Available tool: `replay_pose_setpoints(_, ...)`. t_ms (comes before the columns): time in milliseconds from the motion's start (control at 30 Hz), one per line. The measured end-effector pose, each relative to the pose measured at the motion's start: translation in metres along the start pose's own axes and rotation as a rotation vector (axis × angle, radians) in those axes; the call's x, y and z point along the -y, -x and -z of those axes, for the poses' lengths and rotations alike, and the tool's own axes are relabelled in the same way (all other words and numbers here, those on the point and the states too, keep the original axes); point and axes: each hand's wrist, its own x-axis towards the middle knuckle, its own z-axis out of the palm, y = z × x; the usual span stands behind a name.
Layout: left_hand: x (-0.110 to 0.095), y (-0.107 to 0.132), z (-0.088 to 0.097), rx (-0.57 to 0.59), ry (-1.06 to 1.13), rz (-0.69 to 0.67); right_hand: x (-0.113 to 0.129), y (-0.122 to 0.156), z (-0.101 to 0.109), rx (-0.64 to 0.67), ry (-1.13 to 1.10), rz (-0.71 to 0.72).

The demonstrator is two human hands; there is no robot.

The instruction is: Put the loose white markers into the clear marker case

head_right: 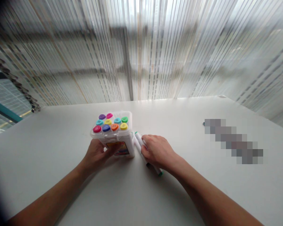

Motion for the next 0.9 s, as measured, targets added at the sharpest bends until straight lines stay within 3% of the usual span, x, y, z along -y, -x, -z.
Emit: replay_pose_setpoints(900,0.0003,0.0001,0.0001,-0.003,-0.022,-0.006,-0.0011,-0.0003,-0.0019,-0.029,-0.005,0.014)
